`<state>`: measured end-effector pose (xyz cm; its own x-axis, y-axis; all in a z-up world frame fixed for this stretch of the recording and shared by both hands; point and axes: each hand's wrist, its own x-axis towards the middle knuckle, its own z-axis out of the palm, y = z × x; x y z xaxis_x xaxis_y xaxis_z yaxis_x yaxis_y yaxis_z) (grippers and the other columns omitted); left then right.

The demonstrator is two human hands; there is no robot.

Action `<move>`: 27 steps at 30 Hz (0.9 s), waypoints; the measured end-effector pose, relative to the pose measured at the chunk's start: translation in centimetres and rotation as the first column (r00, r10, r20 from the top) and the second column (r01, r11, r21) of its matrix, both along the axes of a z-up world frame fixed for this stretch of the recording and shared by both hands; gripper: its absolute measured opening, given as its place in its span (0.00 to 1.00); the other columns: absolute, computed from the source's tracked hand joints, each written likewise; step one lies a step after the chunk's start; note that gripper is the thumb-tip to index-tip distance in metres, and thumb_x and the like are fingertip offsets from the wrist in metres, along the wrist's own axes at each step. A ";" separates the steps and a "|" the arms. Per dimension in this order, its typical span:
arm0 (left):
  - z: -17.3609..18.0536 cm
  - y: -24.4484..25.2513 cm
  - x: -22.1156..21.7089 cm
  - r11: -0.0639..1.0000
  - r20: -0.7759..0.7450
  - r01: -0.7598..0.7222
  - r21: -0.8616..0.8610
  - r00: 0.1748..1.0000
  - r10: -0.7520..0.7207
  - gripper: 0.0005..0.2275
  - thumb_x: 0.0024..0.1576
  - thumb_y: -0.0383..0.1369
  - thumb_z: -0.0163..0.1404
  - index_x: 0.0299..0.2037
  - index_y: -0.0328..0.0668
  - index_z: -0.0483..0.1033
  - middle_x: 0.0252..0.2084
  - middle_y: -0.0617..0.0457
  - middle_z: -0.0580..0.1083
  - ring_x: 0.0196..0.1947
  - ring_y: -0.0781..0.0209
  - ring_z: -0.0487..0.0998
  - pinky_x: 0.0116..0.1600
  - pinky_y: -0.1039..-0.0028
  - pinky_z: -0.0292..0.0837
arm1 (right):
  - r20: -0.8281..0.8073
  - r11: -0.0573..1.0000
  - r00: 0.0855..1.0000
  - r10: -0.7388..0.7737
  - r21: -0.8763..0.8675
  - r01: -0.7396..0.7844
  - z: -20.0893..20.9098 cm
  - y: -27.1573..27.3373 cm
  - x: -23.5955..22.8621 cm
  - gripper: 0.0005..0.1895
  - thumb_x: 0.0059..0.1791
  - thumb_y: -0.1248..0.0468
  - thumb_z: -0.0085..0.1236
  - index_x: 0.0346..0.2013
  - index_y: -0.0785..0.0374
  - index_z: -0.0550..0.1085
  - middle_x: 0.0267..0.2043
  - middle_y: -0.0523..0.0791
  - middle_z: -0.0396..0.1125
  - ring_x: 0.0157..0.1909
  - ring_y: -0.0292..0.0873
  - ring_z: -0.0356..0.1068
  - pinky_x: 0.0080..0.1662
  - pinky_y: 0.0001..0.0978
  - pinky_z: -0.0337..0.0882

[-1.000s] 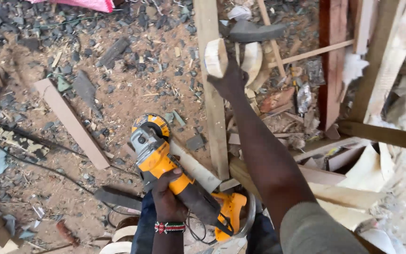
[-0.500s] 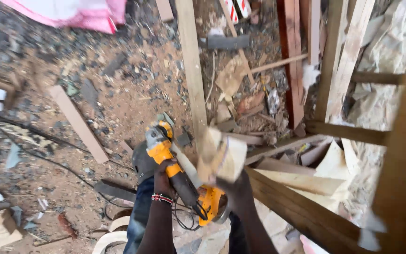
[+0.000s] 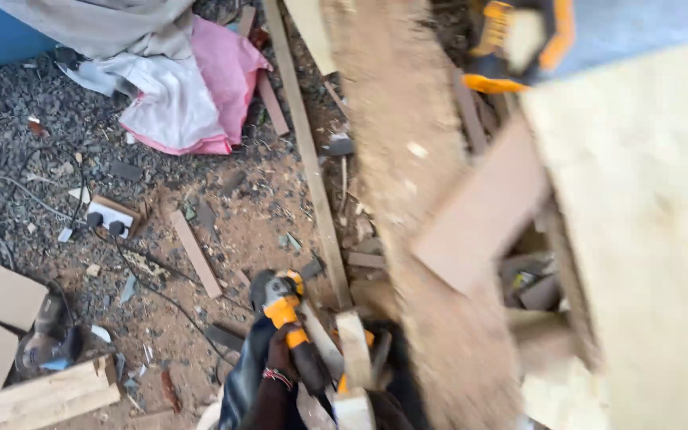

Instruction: Grinding the surface of a curved wooden piece using a handheld angle grinder to smooth it.

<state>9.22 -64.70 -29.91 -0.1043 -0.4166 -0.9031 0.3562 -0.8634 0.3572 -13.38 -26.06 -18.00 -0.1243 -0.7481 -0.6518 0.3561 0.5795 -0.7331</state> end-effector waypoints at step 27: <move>19.4 46.3 5.4 0.930 0.470 -0.238 -0.280 0.811 0.349 0.19 0.50 0.22 0.63 0.54 0.28 0.84 0.46 0.46 0.84 0.36 0.55 0.81 0.45 0.66 0.80 | -0.214 0.637 0.611 0.762 0.418 -0.648 12.7 7.7 -9.9 0.53 0.38 0.57 0.83 0.78 0.60 0.75 0.69 0.48 0.82 0.66 0.49 0.82 0.65 0.40 0.77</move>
